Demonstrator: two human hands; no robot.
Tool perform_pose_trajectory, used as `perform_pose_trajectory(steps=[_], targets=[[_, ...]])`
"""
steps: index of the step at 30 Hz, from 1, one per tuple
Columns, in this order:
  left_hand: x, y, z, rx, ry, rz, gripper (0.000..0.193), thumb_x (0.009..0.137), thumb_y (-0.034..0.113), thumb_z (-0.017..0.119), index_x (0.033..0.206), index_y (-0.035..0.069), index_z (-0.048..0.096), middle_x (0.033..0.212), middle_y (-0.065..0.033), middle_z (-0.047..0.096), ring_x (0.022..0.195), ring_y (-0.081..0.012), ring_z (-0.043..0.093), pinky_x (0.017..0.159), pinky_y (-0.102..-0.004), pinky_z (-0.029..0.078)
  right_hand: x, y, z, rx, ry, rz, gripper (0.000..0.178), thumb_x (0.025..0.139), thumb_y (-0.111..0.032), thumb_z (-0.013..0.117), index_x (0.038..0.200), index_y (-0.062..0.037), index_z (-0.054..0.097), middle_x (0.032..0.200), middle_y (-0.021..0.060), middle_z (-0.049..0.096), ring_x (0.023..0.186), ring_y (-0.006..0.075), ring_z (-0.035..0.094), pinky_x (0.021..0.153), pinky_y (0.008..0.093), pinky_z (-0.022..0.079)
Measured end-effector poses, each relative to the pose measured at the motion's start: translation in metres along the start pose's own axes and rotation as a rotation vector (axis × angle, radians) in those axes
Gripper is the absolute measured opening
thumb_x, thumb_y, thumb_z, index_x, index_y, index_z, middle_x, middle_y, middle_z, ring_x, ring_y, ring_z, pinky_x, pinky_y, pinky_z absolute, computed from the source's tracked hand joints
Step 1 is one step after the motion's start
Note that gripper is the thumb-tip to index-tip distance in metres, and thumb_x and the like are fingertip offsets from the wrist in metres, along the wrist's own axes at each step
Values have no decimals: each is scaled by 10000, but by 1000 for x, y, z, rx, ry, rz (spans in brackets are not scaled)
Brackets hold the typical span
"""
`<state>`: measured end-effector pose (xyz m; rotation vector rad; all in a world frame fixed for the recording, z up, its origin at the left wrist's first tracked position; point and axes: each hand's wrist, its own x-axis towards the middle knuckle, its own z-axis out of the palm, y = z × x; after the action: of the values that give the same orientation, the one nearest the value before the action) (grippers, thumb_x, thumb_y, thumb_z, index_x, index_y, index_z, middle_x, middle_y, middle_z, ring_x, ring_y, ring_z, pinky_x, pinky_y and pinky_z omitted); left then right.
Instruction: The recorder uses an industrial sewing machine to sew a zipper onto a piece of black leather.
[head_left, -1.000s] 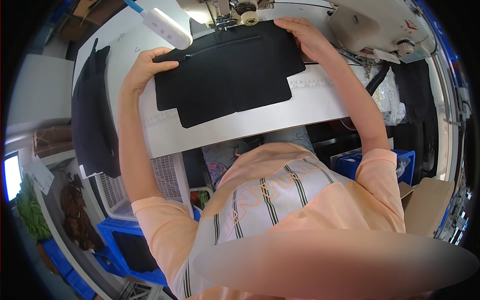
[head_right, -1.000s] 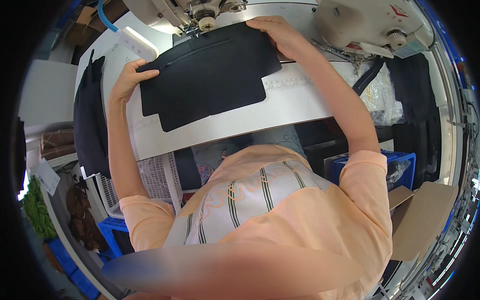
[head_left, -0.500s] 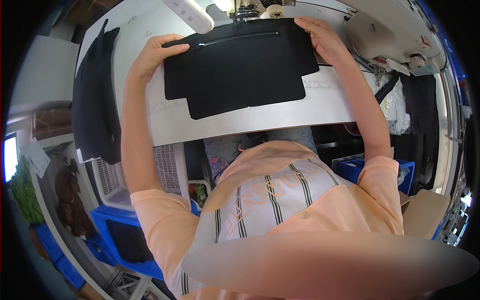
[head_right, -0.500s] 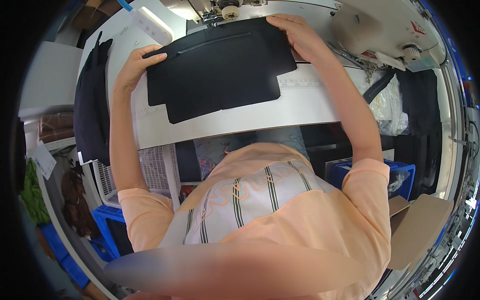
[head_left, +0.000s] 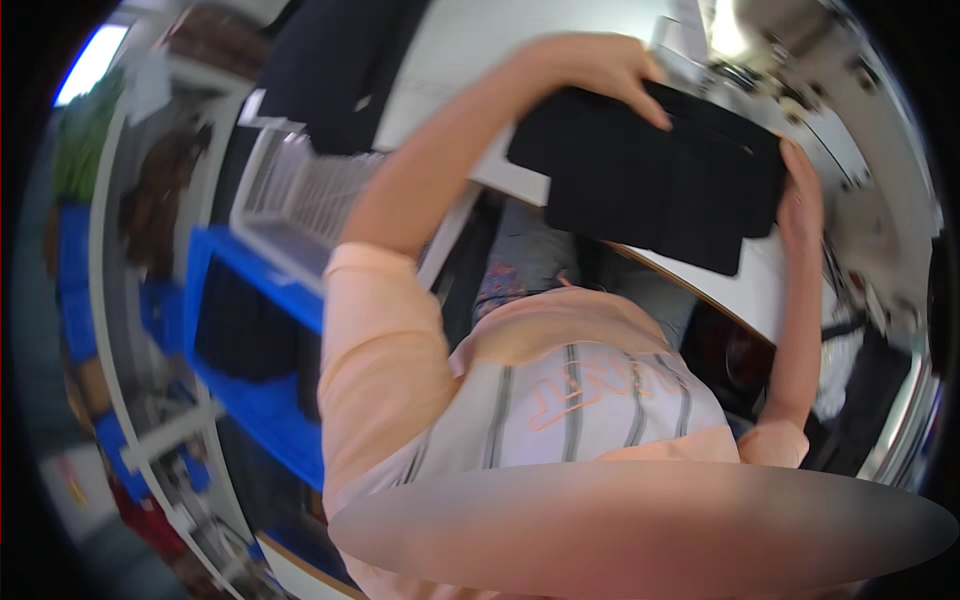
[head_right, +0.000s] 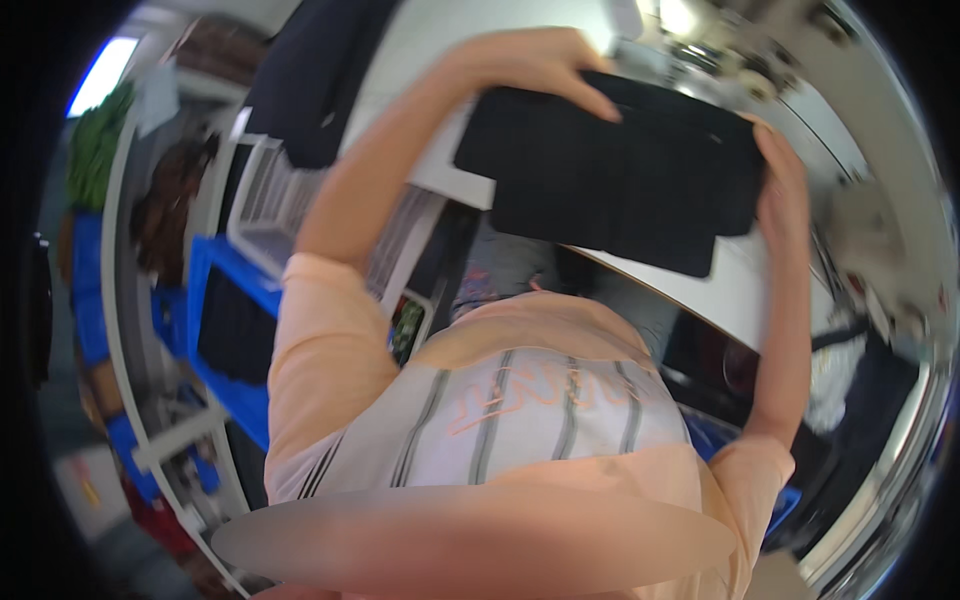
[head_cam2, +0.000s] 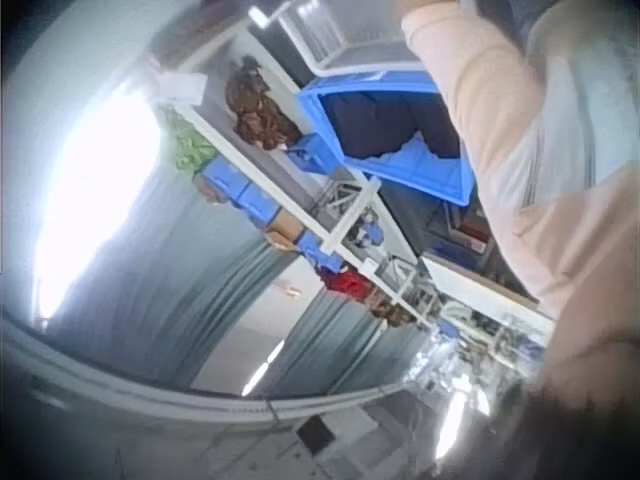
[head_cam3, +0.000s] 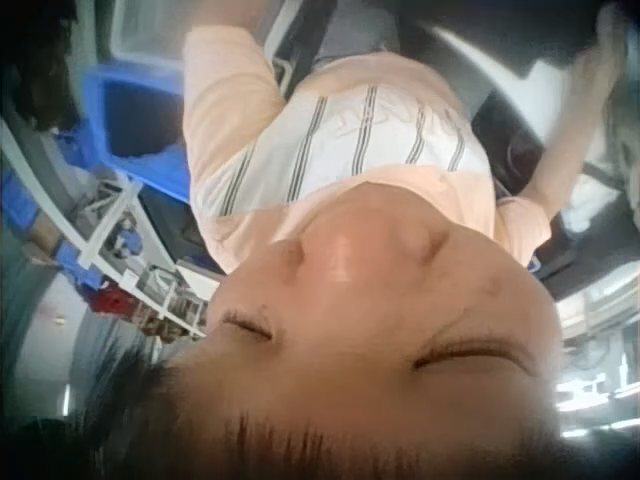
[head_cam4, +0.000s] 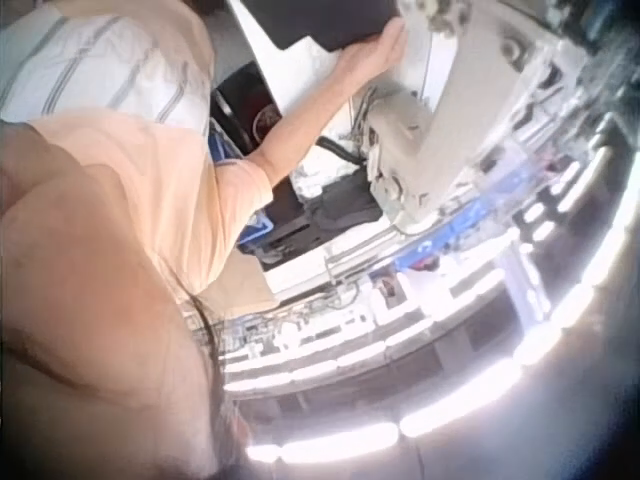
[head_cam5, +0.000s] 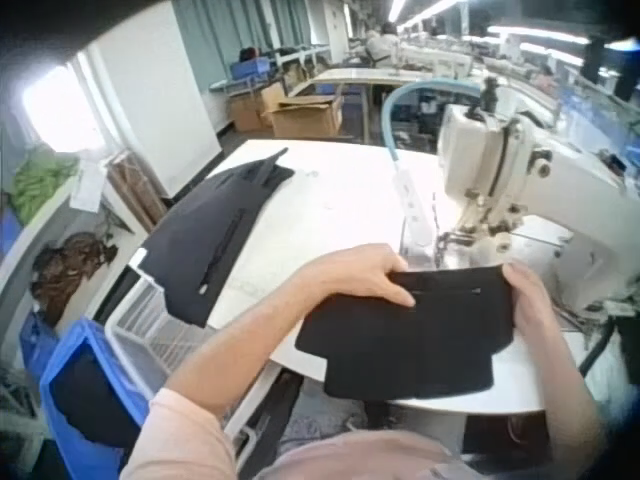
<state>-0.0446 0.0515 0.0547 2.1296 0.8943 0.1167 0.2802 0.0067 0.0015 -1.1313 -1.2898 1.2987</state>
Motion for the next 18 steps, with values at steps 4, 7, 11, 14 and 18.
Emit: perform_pose_trajectory(steps=[4,7,11,14,18], targets=[[-46,9,66,248,602,195,354,830,345,689,1043,62,697,906,-152,676,892,-340,631,801,-409,490,2,-1,-7,145,-33,106,484,1059,-359,352,1314,12,528,1191,130,629,1059,171,611,949,306,490],[-185,26,57,-119,812,-120,327,838,311,706,1043,56,699,769,-118,666,647,-193,614,626,-340,474,19,23,-45,65,-9,62,478,1063,-341,354,1312,26,531,1172,127,645,869,100,589,857,253,484],[-408,-5,110,-677,1416,-543,197,856,76,707,1026,-23,688,905,-56,708,833,-117,675,727,-226,532,14,17,-25,-40,-36,64,478,1060,-354,378,1329,12,526,1157,110,646,825,84,552,832,234,460],[-548,-10,191,-769,1528,-843,236,870,105,704,1062,-29,675,997,-88,705,880,-150,677,795,-269,535,21,15,-31,-66,-39,43,479,1060,-349,378,1325,20,528,1150,114,646,838,90,556,838,236,463],[-614,-66,296,-1012,1246,-1246,309,833,166,750,1051,-41,677,991,-82,696,940,-153,655,825,-284,507,26,24,-34,-74,-45,40,479,1061,-345,372,1326,22,528,1149,111,647,847,92,558,836,234,463]])
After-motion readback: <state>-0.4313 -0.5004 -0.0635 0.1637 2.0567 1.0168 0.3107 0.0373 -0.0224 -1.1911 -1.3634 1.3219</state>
